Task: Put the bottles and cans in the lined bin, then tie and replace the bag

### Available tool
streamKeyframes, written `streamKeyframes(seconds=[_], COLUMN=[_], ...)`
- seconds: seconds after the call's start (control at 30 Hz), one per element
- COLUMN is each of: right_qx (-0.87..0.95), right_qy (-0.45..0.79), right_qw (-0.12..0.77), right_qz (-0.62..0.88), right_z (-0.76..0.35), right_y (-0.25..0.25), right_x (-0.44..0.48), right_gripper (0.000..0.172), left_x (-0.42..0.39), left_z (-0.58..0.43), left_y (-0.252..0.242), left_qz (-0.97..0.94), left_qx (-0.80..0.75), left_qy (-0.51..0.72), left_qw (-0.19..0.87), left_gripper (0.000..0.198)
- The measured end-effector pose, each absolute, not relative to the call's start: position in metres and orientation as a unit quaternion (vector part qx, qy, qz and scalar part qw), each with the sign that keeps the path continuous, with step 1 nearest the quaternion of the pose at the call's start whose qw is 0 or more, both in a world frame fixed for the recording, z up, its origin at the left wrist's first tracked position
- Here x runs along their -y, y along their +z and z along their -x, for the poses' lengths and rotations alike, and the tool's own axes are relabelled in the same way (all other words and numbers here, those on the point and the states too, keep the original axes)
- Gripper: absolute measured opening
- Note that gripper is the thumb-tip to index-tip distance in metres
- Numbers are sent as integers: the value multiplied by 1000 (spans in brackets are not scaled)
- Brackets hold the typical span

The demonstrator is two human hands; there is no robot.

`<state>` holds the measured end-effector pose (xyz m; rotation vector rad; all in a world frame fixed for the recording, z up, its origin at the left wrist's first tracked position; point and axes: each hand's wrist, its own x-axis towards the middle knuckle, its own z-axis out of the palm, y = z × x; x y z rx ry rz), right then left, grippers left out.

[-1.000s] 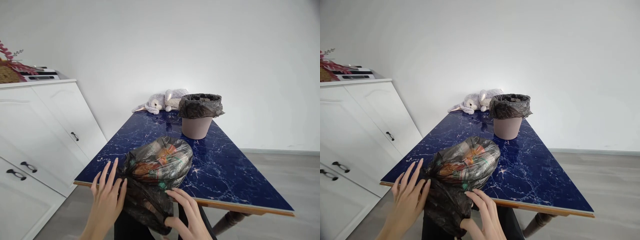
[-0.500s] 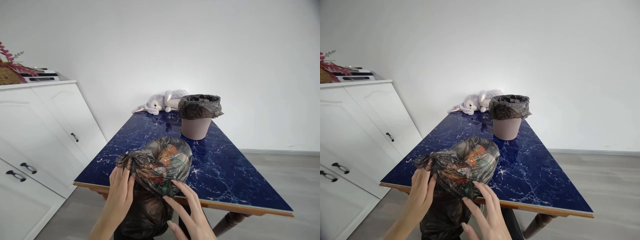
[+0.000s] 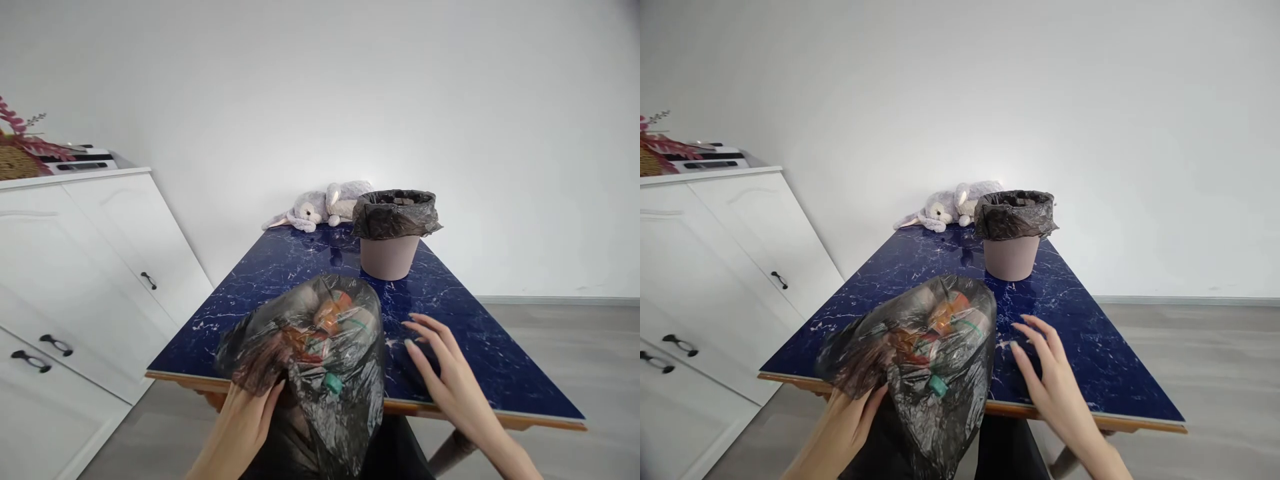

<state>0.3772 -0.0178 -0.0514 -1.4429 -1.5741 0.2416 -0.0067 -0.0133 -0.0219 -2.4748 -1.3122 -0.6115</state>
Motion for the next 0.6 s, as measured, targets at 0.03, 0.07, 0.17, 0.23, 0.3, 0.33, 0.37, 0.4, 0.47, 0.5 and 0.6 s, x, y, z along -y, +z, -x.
streamKeyframes(seconds=[0.03, 0.07, 0.17, 0.23, 0.3, 0.33, 0.37, 0.4, 0.47, 0.5, 0.6], right_qx=[638, 633, 623, 627, 635, 638, 640, 641, 644, 645, 642], right_qy=[98, 99, 111, 114, 113, 111, 109, 107, 105, 105, 109], right_qw=[475, 475, 470, 461, 450, 448, 449, 451, 455, 456, 453], right_qz=[597, 603, 615, 617, 617, 616, 614, 611, 606, 604, 609], right_z=[-386, -394, -409, -411, -410, -409, -407, -406, -406, -406, -406], right_y=[-53, -56, -66, -71, -73, -72, -71, -70, -67, -66, -64], right_x=[9, 1, -11, -11, -7, -5, -3, -2, -2, -2, -2], right_gripper=[38, 39, 45, 46, 45, 44, 44, 44, 43, 42, 40], left_x=[6, -1, -21, -29, -32, -32, -30, -26, -17, -12, 6], left_z=[3, 0, -7, -7, -3, 0, 5, 10, 23, 30, 50], left_y=[-17, -13, -3, -1, -3, -5, -6, -7, -6, -3, 15], left_qz=[861, 866, 877, 881, 880, 877, 872, 865, 847, 837, 796], left_qx=[449, 447, 439, 429, 430, 435, 443, 455, 484, 502, 557], left_qy=[-198, -186, -169, -173, -178, -182, -186, -192, -205, -211, -236], left_qw=[130, 120, 98, 95, 95, 96, 95, 92, 73, 58, 27], left_gripper=[60, 63, 70, 71, 67, 64, 61, 59, 56, 55, 58])
